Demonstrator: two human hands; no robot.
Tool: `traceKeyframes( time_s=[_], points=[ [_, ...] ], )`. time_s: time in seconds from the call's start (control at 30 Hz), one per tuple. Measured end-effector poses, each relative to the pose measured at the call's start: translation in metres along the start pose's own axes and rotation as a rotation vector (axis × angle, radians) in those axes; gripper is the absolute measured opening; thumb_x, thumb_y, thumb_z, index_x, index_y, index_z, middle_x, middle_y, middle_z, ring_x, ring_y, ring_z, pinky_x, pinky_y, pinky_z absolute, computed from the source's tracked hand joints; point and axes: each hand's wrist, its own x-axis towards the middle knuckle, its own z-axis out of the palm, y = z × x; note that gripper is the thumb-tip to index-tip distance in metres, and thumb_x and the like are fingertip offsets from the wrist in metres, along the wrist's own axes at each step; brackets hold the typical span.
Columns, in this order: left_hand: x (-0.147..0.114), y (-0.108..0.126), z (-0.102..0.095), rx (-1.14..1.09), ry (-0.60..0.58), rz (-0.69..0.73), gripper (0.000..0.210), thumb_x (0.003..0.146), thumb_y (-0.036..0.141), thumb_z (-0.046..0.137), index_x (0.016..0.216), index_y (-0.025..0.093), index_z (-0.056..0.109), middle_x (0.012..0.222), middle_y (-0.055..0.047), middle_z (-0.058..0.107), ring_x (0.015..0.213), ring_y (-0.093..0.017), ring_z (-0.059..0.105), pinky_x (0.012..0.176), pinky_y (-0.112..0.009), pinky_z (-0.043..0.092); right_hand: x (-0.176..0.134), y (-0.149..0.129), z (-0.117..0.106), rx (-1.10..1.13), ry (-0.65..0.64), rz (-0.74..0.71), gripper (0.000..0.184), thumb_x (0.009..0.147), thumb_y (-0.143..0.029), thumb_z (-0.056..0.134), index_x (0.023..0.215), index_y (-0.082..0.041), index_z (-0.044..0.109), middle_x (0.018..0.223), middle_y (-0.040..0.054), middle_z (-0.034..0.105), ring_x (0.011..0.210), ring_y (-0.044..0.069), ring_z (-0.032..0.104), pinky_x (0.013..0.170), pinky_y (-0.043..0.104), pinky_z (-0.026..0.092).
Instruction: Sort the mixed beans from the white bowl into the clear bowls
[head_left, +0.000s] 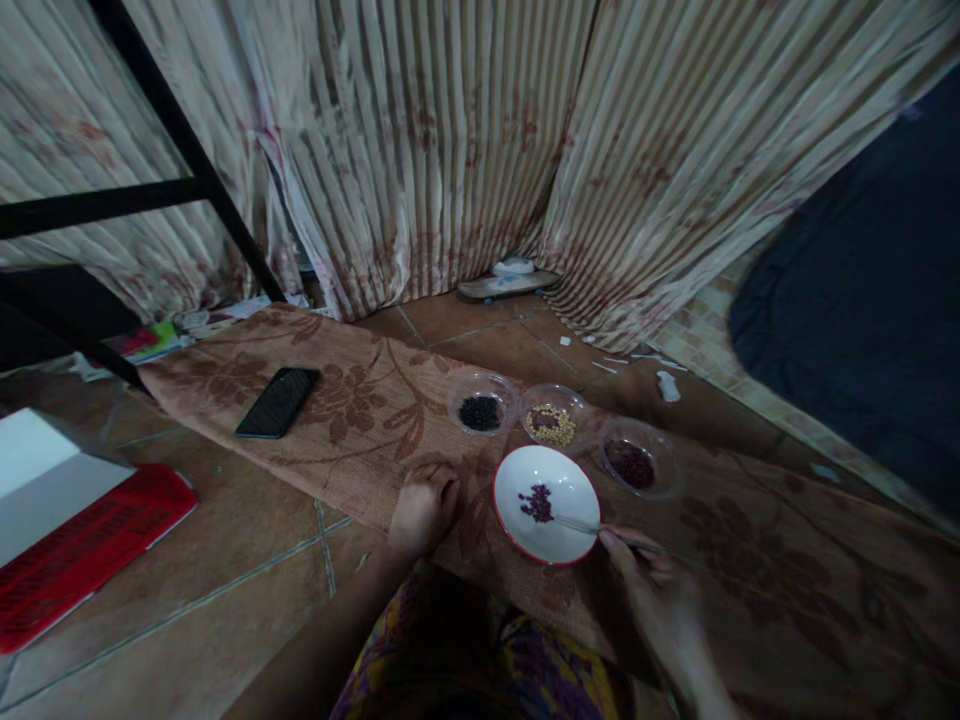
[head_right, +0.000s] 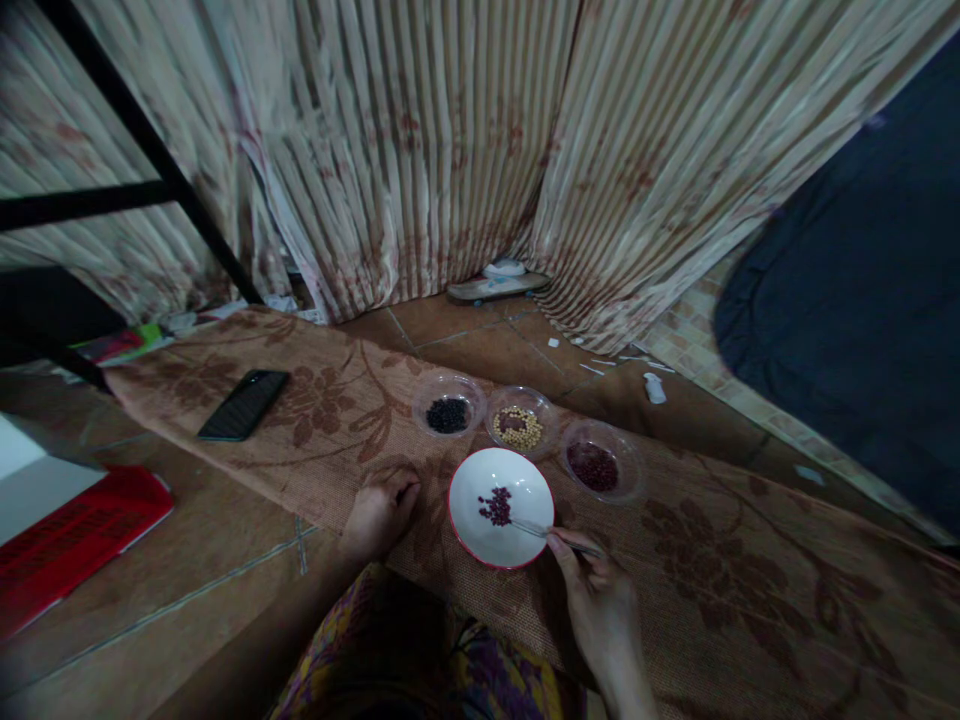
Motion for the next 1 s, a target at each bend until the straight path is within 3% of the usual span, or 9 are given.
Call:
traceKeyframes(
  time_s=[1.0],
  points=[
    [-0.0006,0.0013,-0.0008,-0.011,-0.010,-0.020,0.017,0.092,0.022,0.051,0.083,0.021,0.065,0.087,-0.004,0.068,0.083,-0.019,0.061,0.080,-0.033,0.045,-0.0041,0.0008,0.0000,0.011,0.006,-0.006,0.041,0.074,-0.057,0.067,0.087,-0.019,0.074,0.097,0.0097,0.074,0.097,0.026,0.067,0.087,0.037,0.052]
  ],
)
